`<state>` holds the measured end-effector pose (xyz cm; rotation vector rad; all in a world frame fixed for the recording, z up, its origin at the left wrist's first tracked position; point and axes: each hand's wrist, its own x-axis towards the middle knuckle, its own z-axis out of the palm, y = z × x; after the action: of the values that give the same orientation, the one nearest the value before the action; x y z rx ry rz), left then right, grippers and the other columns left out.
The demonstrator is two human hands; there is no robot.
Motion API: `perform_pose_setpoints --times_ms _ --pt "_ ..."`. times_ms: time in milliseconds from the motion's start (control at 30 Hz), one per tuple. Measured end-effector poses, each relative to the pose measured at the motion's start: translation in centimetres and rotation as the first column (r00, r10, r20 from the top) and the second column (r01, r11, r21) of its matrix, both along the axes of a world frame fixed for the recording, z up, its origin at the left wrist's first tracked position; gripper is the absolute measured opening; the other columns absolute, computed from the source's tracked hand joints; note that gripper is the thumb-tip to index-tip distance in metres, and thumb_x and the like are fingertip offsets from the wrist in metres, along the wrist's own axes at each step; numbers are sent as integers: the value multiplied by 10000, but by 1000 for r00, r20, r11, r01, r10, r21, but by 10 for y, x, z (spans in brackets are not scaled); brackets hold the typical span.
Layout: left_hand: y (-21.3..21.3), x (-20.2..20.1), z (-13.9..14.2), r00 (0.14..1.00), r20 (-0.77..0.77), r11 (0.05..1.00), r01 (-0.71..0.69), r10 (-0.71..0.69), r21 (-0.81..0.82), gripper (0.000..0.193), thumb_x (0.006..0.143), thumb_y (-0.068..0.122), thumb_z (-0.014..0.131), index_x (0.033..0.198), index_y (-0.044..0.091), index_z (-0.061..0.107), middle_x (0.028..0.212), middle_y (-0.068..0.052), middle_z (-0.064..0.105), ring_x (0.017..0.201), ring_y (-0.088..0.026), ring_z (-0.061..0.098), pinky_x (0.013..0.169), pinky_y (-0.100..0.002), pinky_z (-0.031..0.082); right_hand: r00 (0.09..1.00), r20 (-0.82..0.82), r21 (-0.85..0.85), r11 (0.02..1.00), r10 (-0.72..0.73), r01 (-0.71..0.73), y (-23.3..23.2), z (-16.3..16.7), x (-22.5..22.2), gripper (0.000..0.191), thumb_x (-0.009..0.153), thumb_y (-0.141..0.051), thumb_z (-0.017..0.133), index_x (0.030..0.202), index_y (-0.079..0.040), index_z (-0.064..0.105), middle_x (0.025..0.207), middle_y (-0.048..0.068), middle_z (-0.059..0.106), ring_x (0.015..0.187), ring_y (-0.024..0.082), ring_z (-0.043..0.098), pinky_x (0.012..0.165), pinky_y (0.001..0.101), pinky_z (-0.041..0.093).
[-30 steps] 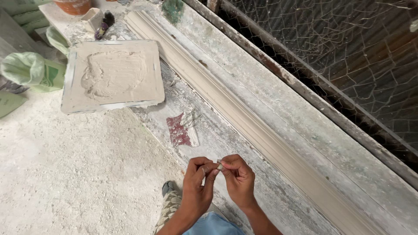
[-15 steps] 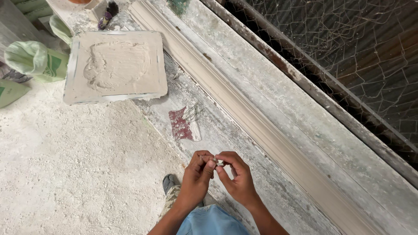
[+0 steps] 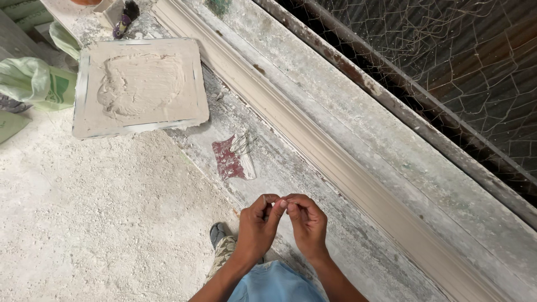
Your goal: The person untangles a thin green string and hangs it on a wire mesh, then uses a trowel to scrape and smooth a pile of white plaster on a square board. The person works at a cluttered workbench with buckets and tools nearby.
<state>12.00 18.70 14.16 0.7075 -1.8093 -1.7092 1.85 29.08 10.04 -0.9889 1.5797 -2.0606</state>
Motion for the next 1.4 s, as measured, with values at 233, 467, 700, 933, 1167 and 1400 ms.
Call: perform_pose_setpoints --times_ms 233,467,700,933,1167,1400 --pt "-8 11 7 997 8 997 71 -71 -16 179 979 196 694 993 21 729 550 22 433 522 -42 341 458 -259 287 1000 29 72 997 8 -10 1 -3 -4 149 1039 -86 629 1147 6 676 1096 88 687 961 105 620 818 234 514" --pt "-18 17 9 997 -14 969 70 -75 -238 256 928 192 738 1121 24 744 700 -65 599 544 -90 484 479 -282 418 1000 8 33 999 -16 15 -1 -3 -11 135 1052 -96 626 1138 -1 672 1118 94 671 995 121 624 876 268 530" --pt "-20 18 -11 979 148 977 116 -143 178 227 960 224 668 1040 29 750 831 -57 761 654 -98 660 603 -296 560 970 196 260 947 143 -192 -4 -1 -9 229 971 -128 639 1184 -46 648 999 71 715 931 117 686 805 278 585" --pt "-21 23 -20 945 -109 883 327 -308 338 248 962 235 576 921 35 717 832 -17 715 715 -88 553 652 -257 446 796 401 81 848 453 -524 10 -4 -32 160 988 -176 583 1009 -23 623 942 70 685 861 116 638 806 283 561" --pt "-13 36 -20 789 -585 489 592 -188 641 276 1045 172 545 775 116 556 772 1 456 790 -143 437 740 -300 392 491 525 -519 719 695 -462 22 -4 -14 225 1049 -213 573 854 -114 519 785 27 551 744 149 496 739 323 466" --pt "-16 42 -12 916 -65 894 400 -395 201 159 924 85 562 1007 8 674 852 -31 531 748 -116 480 655 -315 409 879 385 48 945 281 -323 13 -7 -9 202 1037 -214 553 1029 -28 630 891 49 604 801 140 548 805 352 519"
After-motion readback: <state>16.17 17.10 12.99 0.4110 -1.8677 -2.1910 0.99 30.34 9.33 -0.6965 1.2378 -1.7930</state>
